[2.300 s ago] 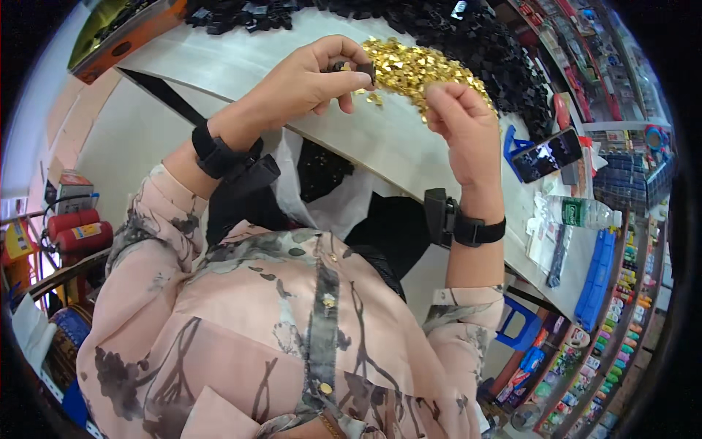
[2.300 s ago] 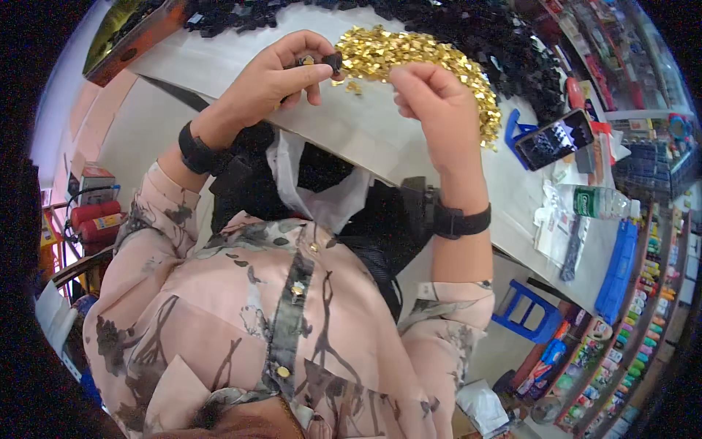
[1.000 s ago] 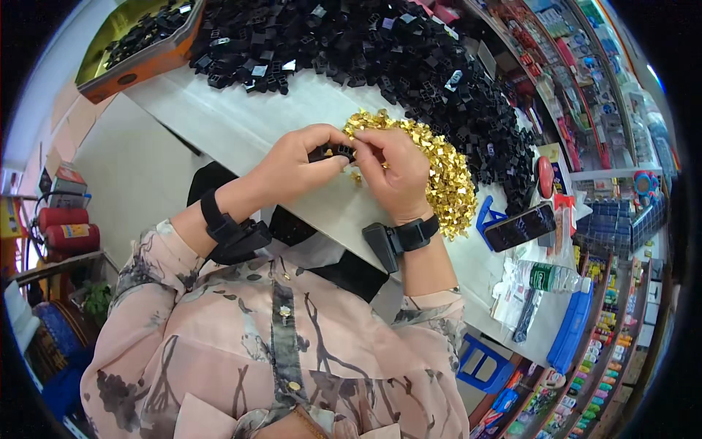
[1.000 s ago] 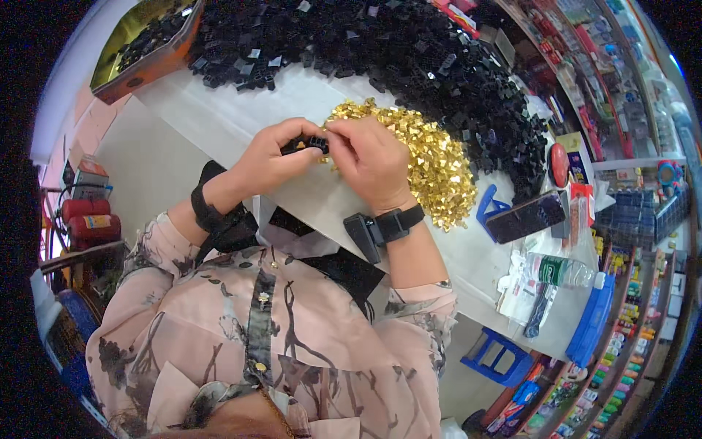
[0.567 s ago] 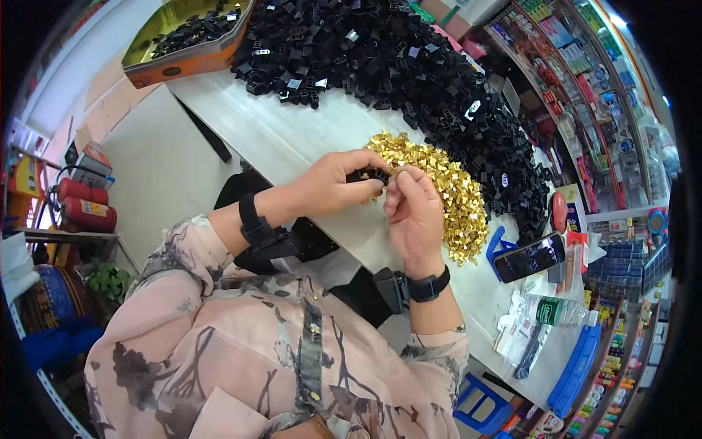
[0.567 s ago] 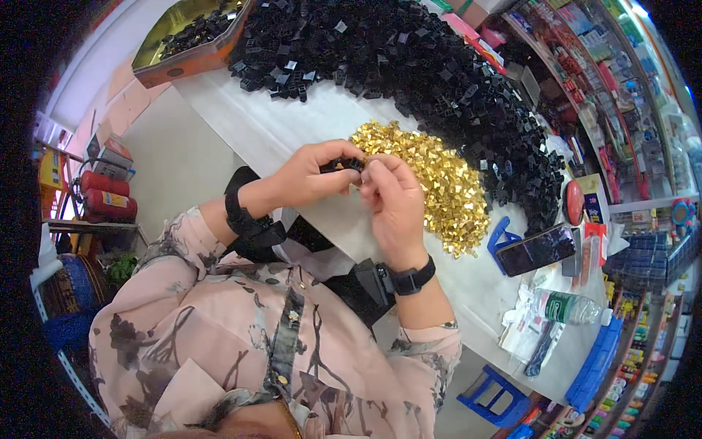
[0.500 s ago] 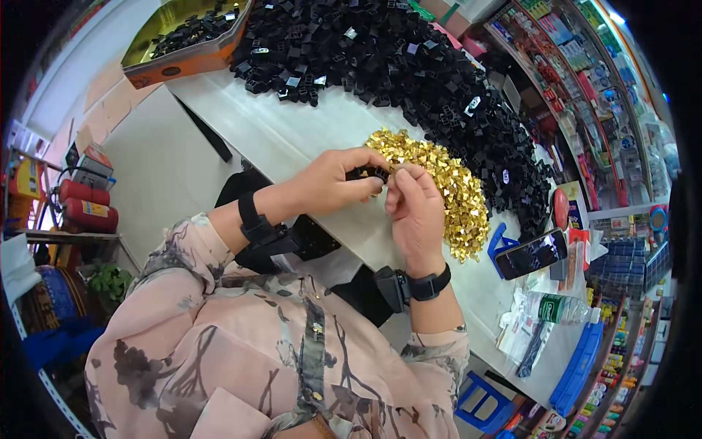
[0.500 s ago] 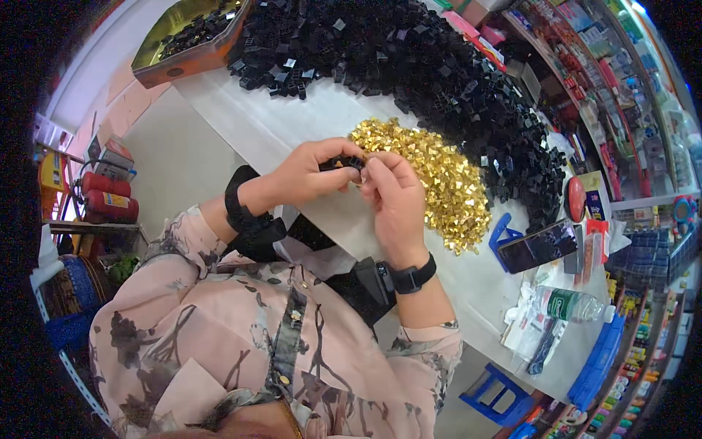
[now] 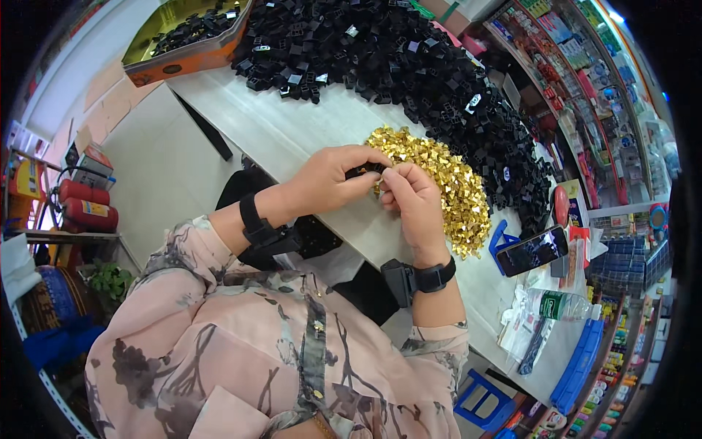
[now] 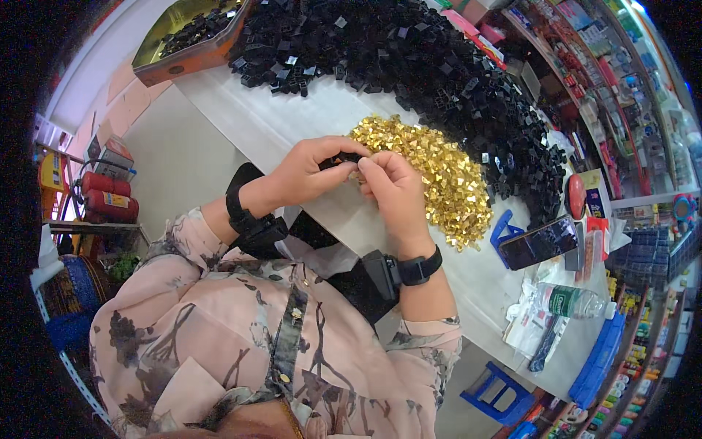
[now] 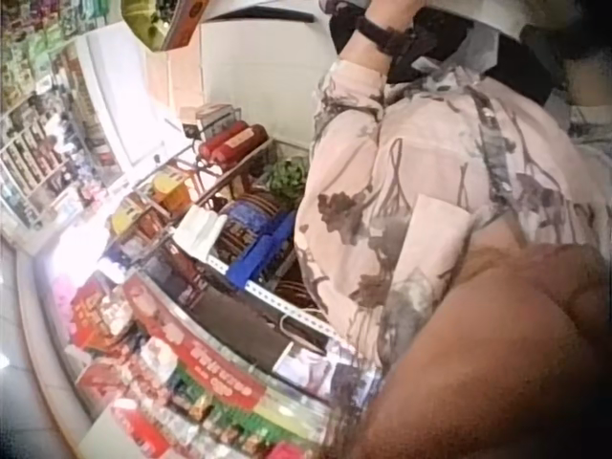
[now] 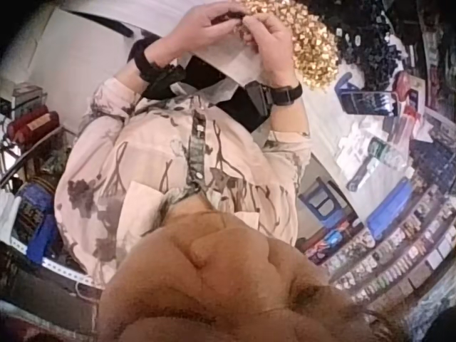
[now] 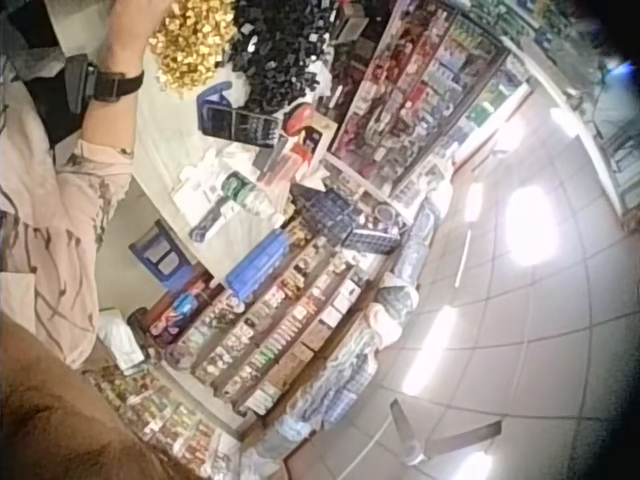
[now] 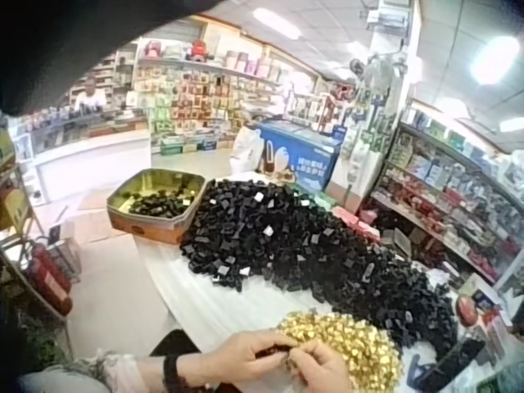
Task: Assembling small gold metal pieces onto black plastic components at a manual workstation.
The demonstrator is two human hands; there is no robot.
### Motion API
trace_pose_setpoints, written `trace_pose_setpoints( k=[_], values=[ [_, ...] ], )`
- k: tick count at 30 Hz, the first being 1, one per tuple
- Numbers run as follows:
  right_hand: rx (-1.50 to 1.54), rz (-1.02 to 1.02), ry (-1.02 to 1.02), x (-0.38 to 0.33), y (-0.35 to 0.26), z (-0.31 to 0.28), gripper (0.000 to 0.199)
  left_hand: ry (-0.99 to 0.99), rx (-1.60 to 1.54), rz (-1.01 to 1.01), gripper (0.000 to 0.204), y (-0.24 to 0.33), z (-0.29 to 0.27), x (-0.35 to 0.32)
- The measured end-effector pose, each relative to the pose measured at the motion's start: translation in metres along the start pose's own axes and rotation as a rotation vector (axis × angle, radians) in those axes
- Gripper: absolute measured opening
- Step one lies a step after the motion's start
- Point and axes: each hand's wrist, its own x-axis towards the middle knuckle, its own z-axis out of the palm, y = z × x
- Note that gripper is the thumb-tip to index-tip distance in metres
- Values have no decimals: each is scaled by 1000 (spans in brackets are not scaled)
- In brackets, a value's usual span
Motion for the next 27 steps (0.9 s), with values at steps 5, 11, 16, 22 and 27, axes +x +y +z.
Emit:
trace_pose_setpoints(
  k=[5,11,16,22,27],
  values=[
    [-102,-21,-19,4,2,-5,13,-44,155,-53,24,5,-2,1],
    [-130,36,-108,6,0,-15,16,-50,183,71,27,1,-1,0],
    [-74,19,-162,6,0,-13,13,-78,158,117,28,1,-6,-1],
    [73,-3,-126,4,0,-7,10,-62,-63,-86,26,6,-6,-1],
    [52,-18,-96,2,2,-7,11,-49,14,-41,25,3,-4,0]
  ],
)
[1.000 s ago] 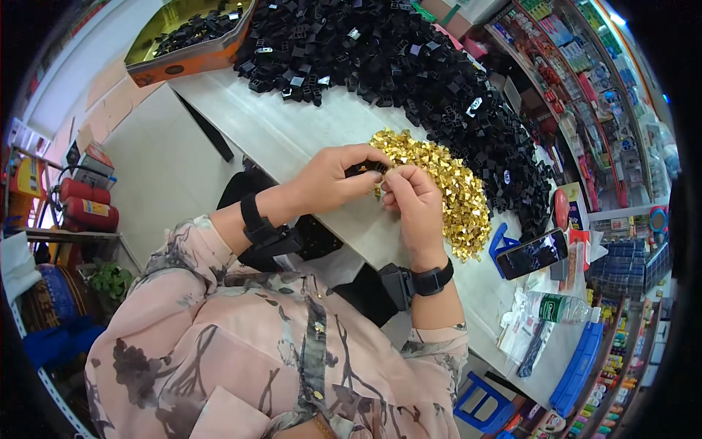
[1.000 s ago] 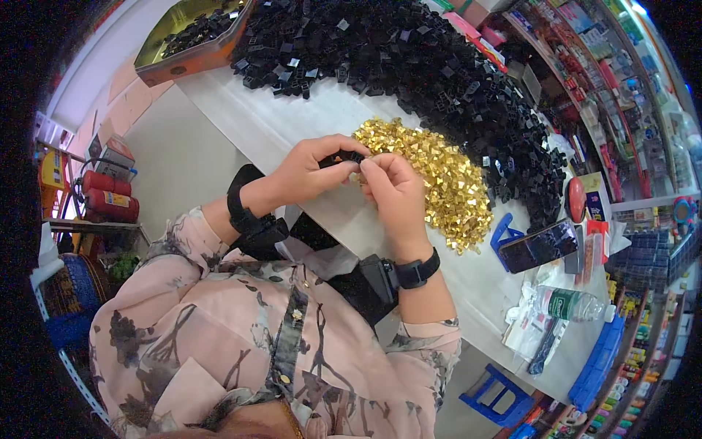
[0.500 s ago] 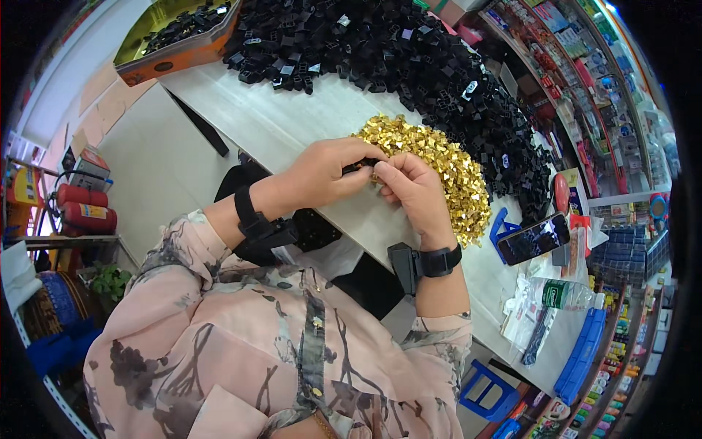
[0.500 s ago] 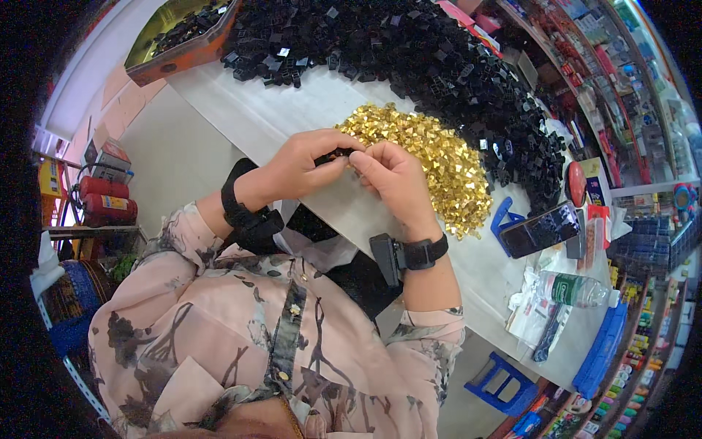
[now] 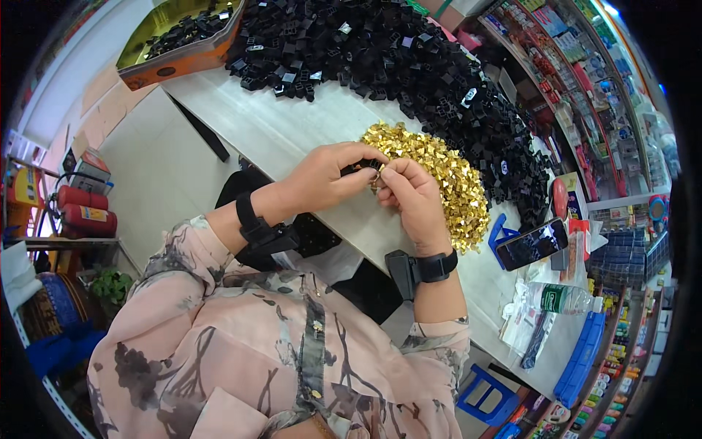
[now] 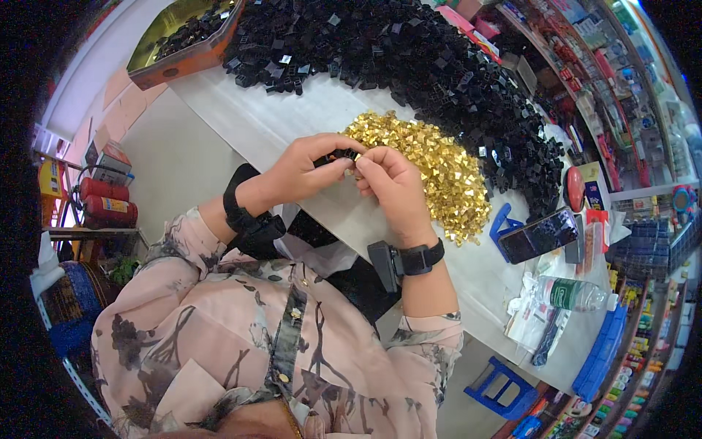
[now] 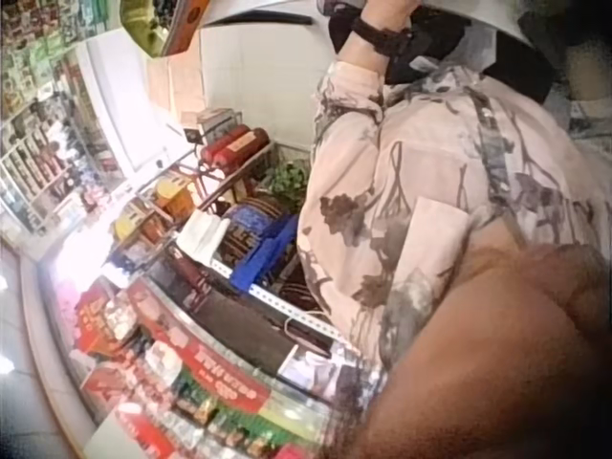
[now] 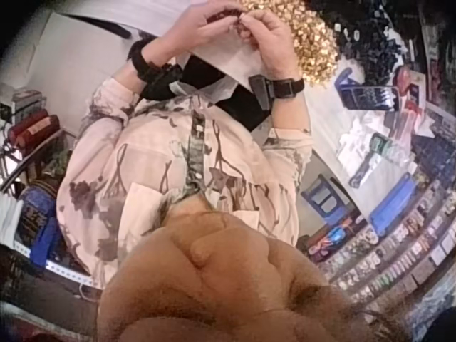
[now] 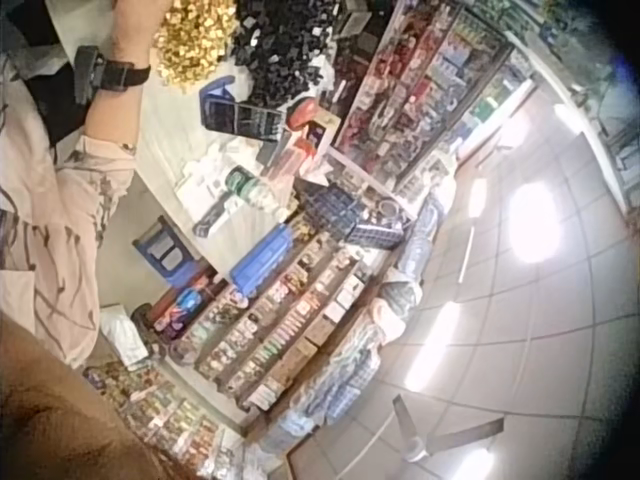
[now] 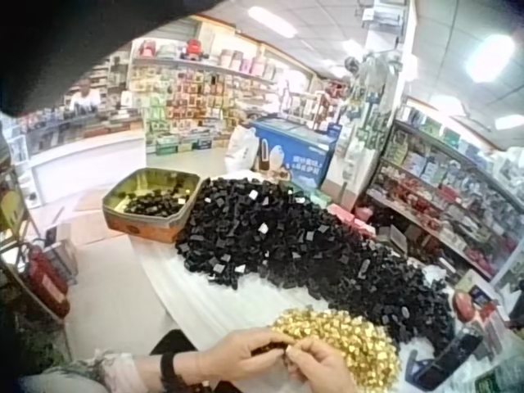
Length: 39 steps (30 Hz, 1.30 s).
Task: Assembling small gold metal pieces onto black plastic components at a manual workstation.
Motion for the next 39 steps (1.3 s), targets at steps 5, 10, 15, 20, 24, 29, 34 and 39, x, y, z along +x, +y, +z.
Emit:
trace_pose_setpoints(
  k=[5,10,15,20,24,29,34,39],
  values=[
    [-45,-1,77,-5,1,6,11,62,110,80,23,-2,5,1],
    [-62,69,77,-7,-1,6,7,27,180,171,22,-7,1,0],
    [-94,45,80,-7,-4,5,10,20,-136,-92,21,-3,-3,4],
    [-720,-175,70,-9,-4,2,12,42,-439,-393,23,4,-12,7],
    [-1098,-383,96,-7,3,3,12,36,-277,-237,27,-4,-8,5],
    [-625,-223,192,-7,2,1,12,173,-55,-4,27,-6,3,4],
    [47,-161,156,-6,-8,2,11,1,-6,-129,24,4,2,2],
    [3,-46,78,-5,-5,4,9,14,-20,-5,24,-4,6,0]
  ],
)
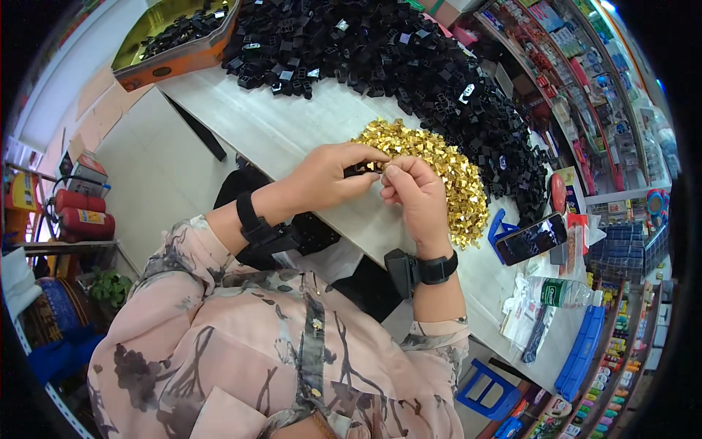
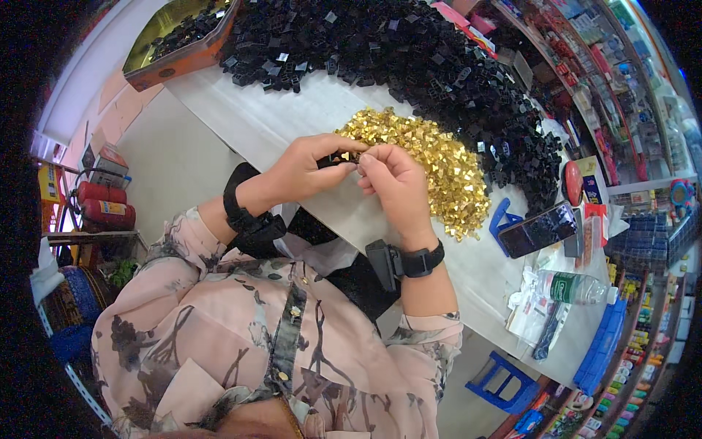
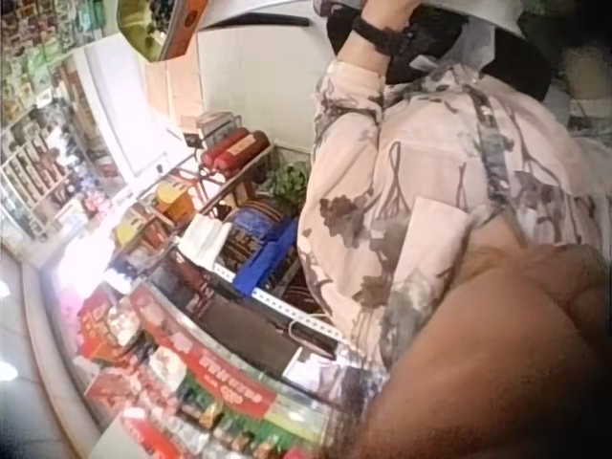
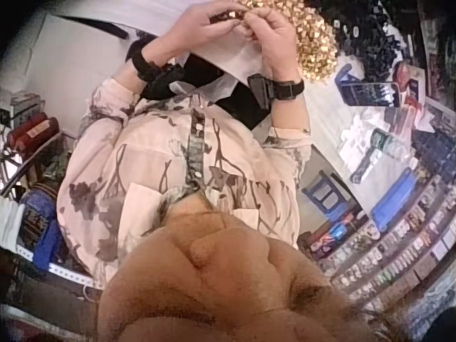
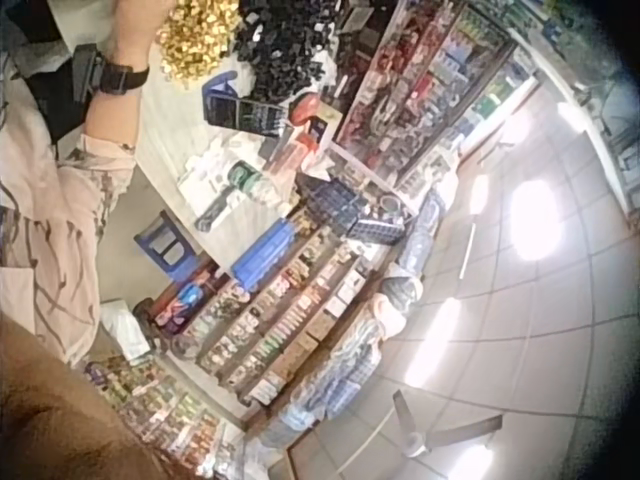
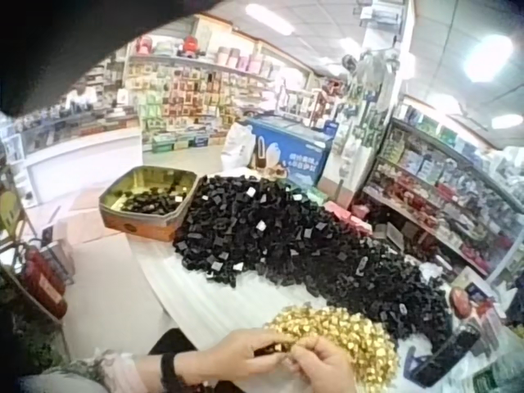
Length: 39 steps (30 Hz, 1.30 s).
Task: Assembling small gold metal pieces onto black plastic components at a manual workstation.
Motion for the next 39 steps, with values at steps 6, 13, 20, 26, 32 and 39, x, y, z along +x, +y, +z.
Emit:
trace_pose_setpoints(
  k=[6,13,20,26,32,39],
  values=[
    [96,64,18,1,1,-4,8,16,-4,-26,22,4,-5,1],
    [-22,92,-5,1,-1,-1,10,-11,19,-12,24,4,-4,0],
    [-129,116,-43,2,3,-8,14,-26,193,84,24,1,-3,0],
    [-143,116,-111,1,2,-6,15,-30,73,122,20,4,-10,-4],
    [-290,-58,-48,2,6,-12,17,-478,-342,-422,20,36,-46,-28],
    [-809,-337,-29,8,11,2,22,-806,12,-299,27,-26,-19,-81]
  ],
)
